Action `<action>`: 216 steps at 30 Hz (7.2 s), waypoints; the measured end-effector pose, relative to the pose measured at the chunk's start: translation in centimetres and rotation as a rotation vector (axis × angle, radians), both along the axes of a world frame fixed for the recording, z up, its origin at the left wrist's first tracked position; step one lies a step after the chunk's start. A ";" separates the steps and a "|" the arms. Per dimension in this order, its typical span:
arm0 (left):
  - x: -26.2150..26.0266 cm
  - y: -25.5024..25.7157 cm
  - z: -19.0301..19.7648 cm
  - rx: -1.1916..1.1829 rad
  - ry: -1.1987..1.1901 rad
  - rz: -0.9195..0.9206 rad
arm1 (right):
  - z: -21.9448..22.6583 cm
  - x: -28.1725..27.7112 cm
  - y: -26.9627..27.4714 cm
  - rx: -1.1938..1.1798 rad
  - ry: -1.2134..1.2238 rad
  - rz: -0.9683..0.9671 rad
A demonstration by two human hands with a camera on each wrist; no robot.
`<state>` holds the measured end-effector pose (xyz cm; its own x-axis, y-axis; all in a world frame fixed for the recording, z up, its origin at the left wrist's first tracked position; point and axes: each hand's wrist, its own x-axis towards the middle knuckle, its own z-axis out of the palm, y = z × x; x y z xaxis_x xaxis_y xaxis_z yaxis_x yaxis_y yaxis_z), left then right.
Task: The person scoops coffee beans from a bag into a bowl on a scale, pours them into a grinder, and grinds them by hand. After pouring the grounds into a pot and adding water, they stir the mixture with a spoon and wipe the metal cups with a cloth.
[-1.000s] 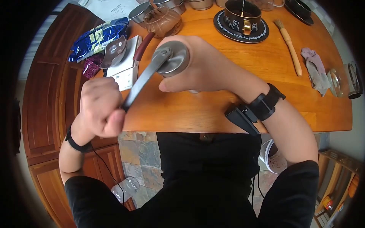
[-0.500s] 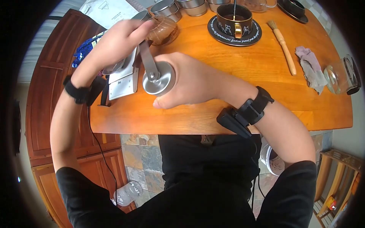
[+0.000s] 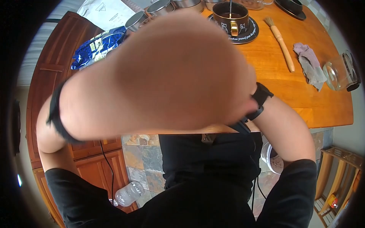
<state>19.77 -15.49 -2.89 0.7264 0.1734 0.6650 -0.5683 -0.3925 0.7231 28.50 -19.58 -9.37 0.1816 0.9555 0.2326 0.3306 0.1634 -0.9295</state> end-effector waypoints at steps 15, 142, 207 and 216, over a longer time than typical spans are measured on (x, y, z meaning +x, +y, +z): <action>-7.9 13.8 1.7 1.180 0.186 -0.165 | -1.3 1.3 1.2 0.072 0.305 0.148; 5.8 8.4 5.0 1.292 0.567 0.149 | 0.2 0.1 0.0 0.094 0.129 0.325; 0.7 3.4 4.7 1.347 0.173 -0.051 | 0.5 -0.6 -0.8 0.091 -0.268 -0.035; -3.1 3.4 3.1 1.295 0.111 -0.074 | -1.6 2.1 1.7 0.206 0.108 0.024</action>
<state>16.69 -12.06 0.20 0.7679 -0.5878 0.2546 -0.5806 -0.8066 -0.1108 30.61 -17.90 -10.96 0.1944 0.8942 0.4033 0.2244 0.3597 -0.9057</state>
